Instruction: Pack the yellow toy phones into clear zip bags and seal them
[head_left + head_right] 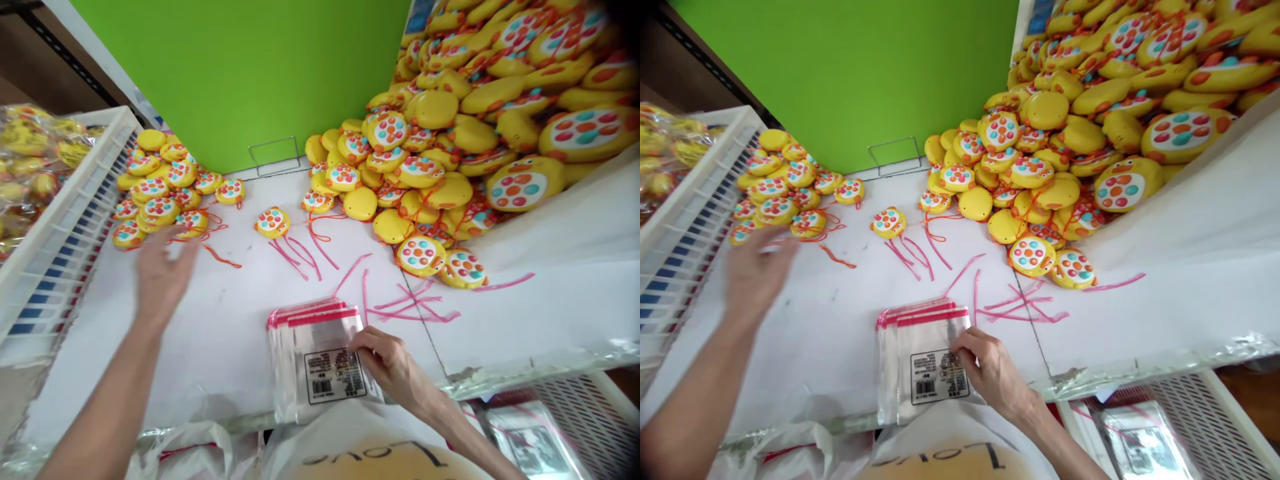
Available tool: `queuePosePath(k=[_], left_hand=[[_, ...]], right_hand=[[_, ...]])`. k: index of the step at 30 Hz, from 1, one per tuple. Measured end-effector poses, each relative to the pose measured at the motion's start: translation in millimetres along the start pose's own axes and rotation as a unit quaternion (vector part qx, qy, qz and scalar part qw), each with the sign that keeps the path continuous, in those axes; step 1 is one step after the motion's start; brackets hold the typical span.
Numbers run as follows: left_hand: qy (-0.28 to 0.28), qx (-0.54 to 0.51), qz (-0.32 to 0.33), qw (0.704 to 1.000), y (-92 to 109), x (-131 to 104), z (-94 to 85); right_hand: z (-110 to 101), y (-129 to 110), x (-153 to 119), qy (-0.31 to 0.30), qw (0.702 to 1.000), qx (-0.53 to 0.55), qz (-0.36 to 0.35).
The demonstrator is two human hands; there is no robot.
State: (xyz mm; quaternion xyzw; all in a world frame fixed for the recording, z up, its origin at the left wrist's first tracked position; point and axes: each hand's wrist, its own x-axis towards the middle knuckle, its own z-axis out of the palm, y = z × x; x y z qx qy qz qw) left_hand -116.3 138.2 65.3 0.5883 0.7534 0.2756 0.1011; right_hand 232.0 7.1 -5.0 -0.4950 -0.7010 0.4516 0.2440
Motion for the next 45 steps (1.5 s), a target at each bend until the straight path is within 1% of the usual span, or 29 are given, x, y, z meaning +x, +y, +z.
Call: queuePosePath(k=[3,5,7,8,10,12,15,17,19,22,23,24,26,28,29,31,33,36,38,40,42,43,44,45], left_hand=[[-0.078,-0.011,0.02,0.997,28,39,68.1],[-0.107,-0.015,0.008,0.994,38,64,102.6],[-0.133,-0.023,-0.015,0.991,40,86,123.8],[-0.146,-0.029,-0.028,0.988,39,95,130.0],[-0.172,-0.051,-0.055,0.982,34,106,136.1],[-0.198,-0.086,-0.082,0.973,29,107,137.2],[-0.234,-0.155,-0.118,0.953,25,93,134.5],[-0.243,-0.204,-0.136,0.938,27,78,130.2],[-0.24,-0.254,-0.151,0.925,32,60,122.9],[-0.235,-0.324,-0.165,0.902,42,30,105.7],[-0.243,-0.347,-0.169,0.89,44,18,99.0],[-0.258,-0.374,-0.18,0.872,46,6,92.4],[-0.296,-0.435,-0.223,0.821,49,-20,80.6],[-0.314,-0.493,-0.276,0.763,51,-46,72.1],[-0.314,-0.513,-0.295,0.742,52,-59,69.5],[-0.308,-0.536,-0.311,0.722,54,-83,67.4],[-0.3,-0.542,-0.318,0.718,58,-106,69.1],[-0.279,-0.563,-0.309,0.714,68,-135,75.1],[-0.266,-0.582,-0.29,0.711,76,-149,77.5],[-0.253,-0.586,-0.272,0.721,84,-158,76.1],[-0.246,-0.576,-0.246,0.74,87,-162,71.7],[-0.253,-0.565,-0.219,0.754,87,-163,69.4],[-0.266,-0.541,-0.183,0.776,86,-165,68.0],[-0.277,-0.501,-0.139,0.808,83,-168,68.1]], right_hand=[[1,-5,0,-0.005,1.0,-0.008,-0.003],[0,-7,-1,-0.007,1.0,-0.012,0.008],[-1,-7,-3,0.0,1.0,-0.012,0.022],[-2,-6,-5,0.003,1.0,-0.009,0.028],[-2,-4,-6,0.009,0.999,-0.003,0.036],[-2,-1,-5,0.006,0.999,0.001,0.04],[-1,-1,3,-0.003,1.0,0.004,0.023],[0,-4,12,-0.011,1.0,0.002,-0.002],[1,-10,21,-0.01,1.0,-0.001,-0.026],[3,-22,32,0.015,0.998,0.004,-0.053],[3,-25,34,0.029,0.998,0.01,-0.062],[4,-28,36,0.041,0.996,0.017,-0.071],[7,-32,37,0.06,0.995,0.027,-0.082],[9,-35,35,0.063,0.994,0.026,-0.082],[10,-36,34,0.062,0.995,0.019,-0.081],[13,-37,31,0.065,0.994,-0.005,-0.087],[16,-41,30,0.067,0.99,-0.054,-0.111],[23,-47,33,0.04,0.972,-0.169,-0.156],[28,-50,36,0.03,0.956,-0.235,-0.174],[31,-51,39,0.038,0.947,-0.264,-0.182],[29,-49,42,0.049,0.951,-0.237,-0.192],[26,-48,44,0.056,0.959,-0.197,-0.196],[21,-47,47,0.065,0.969,-0.141,-0.191],[15,-46,49,0.082,0.979,-0.074,-0.174]])
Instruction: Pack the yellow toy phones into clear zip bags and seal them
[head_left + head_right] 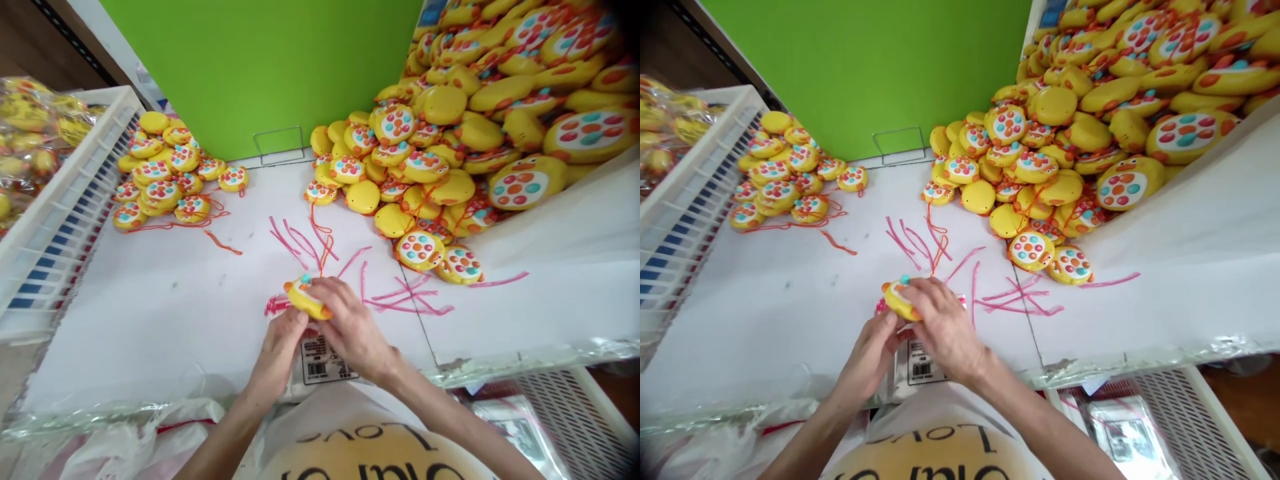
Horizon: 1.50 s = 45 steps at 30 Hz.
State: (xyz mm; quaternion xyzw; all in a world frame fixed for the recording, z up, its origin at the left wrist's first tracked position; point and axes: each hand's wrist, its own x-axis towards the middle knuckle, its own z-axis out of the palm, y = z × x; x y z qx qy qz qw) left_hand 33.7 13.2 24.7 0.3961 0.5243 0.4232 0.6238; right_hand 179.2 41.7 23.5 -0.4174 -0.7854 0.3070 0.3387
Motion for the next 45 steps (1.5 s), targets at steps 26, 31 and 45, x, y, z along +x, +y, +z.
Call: queuePosePath(k=[26,31,45], left_hand=[[0.066,0.452,0.217,0.863,-76,11,-1.0],[0.049,0.437,0.221,0.871,-76,8,-5.6],[-0.008,0.526,0.378,0.762,-69,11,-3.9]], right_hand=[[-39,29,-44,0.03,0.803,0.474,0.359],[-52,24,-69,-0.108,0.828,0.421,0.354],[-12,6,-25,-0.007,0.929,0.293,0.228]])
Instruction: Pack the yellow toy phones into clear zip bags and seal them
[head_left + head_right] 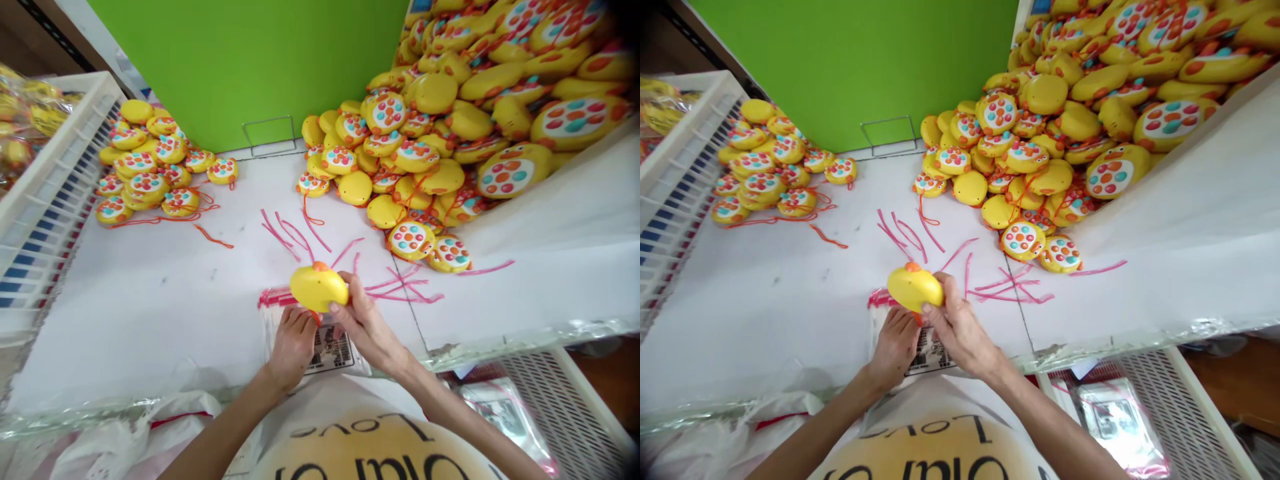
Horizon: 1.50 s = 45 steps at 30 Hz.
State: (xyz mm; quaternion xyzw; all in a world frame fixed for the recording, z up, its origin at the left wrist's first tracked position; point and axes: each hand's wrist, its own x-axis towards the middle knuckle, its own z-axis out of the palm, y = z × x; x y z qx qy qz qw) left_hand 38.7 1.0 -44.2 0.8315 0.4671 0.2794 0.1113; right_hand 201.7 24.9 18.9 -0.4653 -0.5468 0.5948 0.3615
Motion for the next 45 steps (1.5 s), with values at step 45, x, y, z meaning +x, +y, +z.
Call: queuePosePath(k=[45], left_hand=[[0.036,-0.455,-0.449,0.768,-10,8,-46.3]], right_hand=[[8,7,8,-0.12,0.852,-0.48,-0.17]])
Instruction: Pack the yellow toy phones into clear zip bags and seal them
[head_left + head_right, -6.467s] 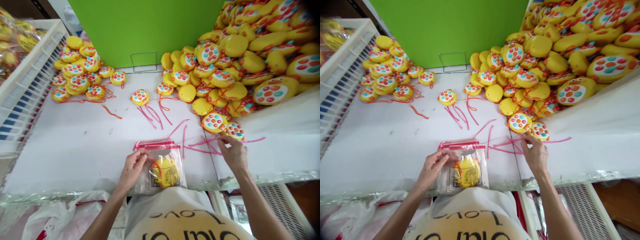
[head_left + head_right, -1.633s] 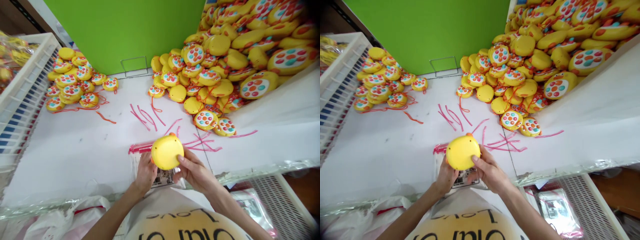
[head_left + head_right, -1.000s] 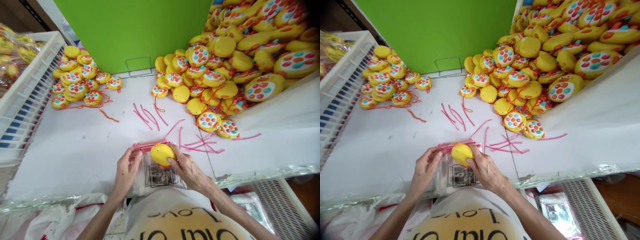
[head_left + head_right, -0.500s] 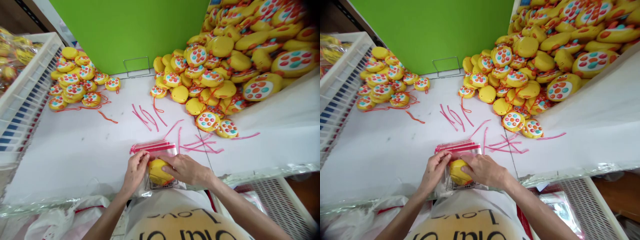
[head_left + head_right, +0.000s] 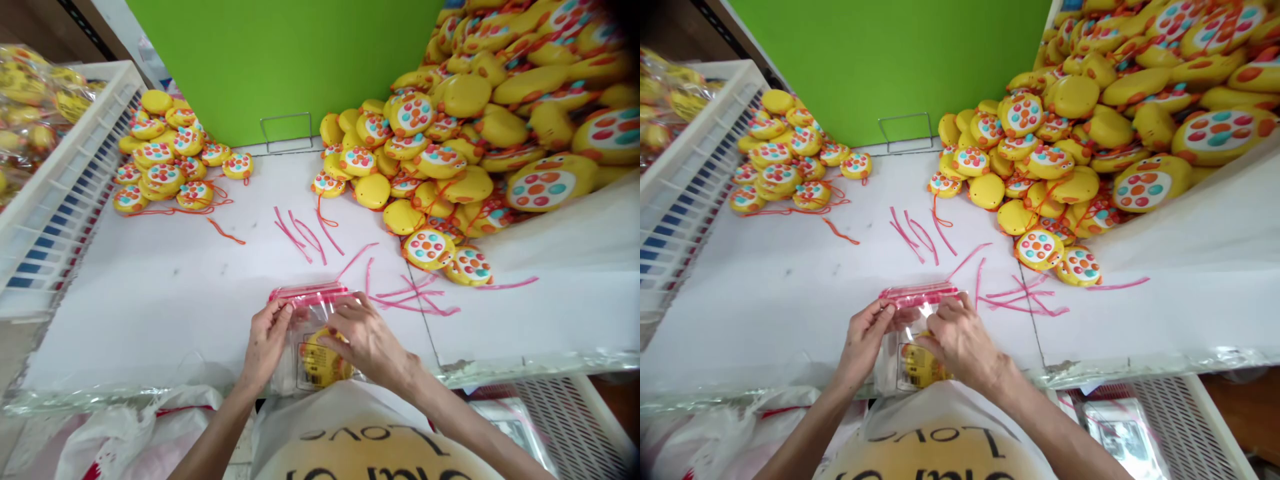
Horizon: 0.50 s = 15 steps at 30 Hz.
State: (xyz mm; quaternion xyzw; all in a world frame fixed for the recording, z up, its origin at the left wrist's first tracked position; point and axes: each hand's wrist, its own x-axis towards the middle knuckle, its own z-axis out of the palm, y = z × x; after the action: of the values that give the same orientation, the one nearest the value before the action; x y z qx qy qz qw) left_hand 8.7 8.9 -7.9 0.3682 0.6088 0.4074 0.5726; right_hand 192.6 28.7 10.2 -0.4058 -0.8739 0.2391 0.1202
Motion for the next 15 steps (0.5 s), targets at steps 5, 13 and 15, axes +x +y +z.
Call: queuePosePath(k=[5,13,15], left_hand=[[-0.041,-0.025,-0.02,0.999,-6,-1,-4.1],[-0.058,-0.01,0.003,0.998,-3,-1,-0.3],[-0.065,0.019,0.01,0.998,0,-1,0.8]], right_hand=[[1,1,1,0.022,0.999,0.021,0.015],[8,-7,25,0.105,0.994,0.007,-0.004],[10,-9,30,0.099,0.995,-0.015,-0.016]])
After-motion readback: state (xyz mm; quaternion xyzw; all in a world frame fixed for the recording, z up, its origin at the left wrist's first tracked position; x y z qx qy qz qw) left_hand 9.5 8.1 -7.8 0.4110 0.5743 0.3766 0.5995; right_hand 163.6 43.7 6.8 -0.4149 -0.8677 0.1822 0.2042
